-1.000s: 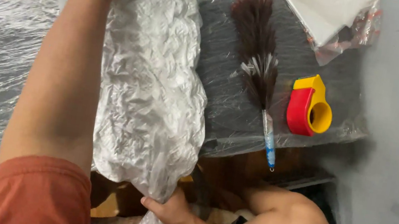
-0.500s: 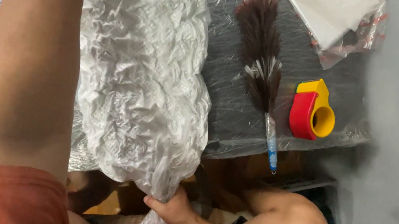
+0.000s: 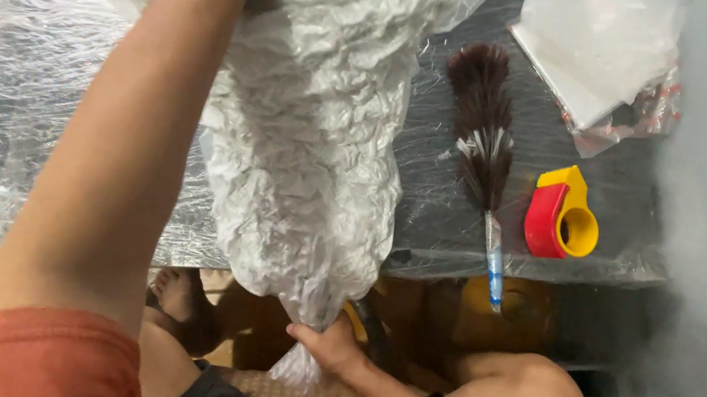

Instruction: Vacuuming air out of a plastic bag containing a cushion and sealing it with tape for storage or shipping.

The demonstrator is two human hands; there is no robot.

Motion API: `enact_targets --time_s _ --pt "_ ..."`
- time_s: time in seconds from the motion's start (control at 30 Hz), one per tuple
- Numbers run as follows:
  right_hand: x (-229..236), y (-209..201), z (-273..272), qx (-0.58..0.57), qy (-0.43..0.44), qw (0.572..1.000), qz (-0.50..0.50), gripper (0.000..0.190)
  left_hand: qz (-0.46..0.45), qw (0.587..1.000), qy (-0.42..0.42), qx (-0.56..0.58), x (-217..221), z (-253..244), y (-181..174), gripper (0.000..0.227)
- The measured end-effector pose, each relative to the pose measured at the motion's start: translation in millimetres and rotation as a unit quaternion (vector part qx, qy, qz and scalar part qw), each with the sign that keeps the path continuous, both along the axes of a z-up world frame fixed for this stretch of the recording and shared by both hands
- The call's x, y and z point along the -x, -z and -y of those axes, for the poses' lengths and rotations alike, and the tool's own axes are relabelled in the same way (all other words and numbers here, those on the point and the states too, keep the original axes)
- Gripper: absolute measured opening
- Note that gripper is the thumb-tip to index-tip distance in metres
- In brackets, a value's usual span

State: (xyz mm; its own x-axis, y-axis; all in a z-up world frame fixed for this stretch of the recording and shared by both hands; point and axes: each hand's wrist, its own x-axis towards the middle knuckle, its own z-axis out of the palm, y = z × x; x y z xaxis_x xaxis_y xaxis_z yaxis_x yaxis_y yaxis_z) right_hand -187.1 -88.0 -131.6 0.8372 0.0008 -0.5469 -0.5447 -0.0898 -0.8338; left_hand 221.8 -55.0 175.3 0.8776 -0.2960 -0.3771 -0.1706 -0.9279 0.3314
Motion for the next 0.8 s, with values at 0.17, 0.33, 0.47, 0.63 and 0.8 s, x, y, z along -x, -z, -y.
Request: enact_targets --time_s 0.17,0.33,0.47,0.63,0.8 --pt "-4.4 -10.3 2.5 0.001 0.002 0.999 0.034 0.051 0.082 0.992 0.090 -0.024 64.5 -3.8 21.6 0.109" --pt "-8.3 -27.5 4.8 0.018 -0.010 0.999 -0.039 0.066 0.258 0.953 0.157 0.005 94.6 -20.0 60.1 0.097" --pt "-8.8 -34.7 6.9 0.017 -0.042 0.998 -0.041 0.065 0.360 0.915 0.184 -0.009 122.5 -24.3 88.2 0.097" --pt "-9.8 -39.8 2.0 -0.028 0.022 0.993 -0.113 0.059 0.484 0.859 0.160 0.050 161.3 -22.6 100.3 0.090" --pt "-6.8 -44.7 -0.4 -0.055 0.056 0.992 -0.094 0.052 0.463 0.863 0.180 0.093 172.3 -33.3 105.4 0.110"
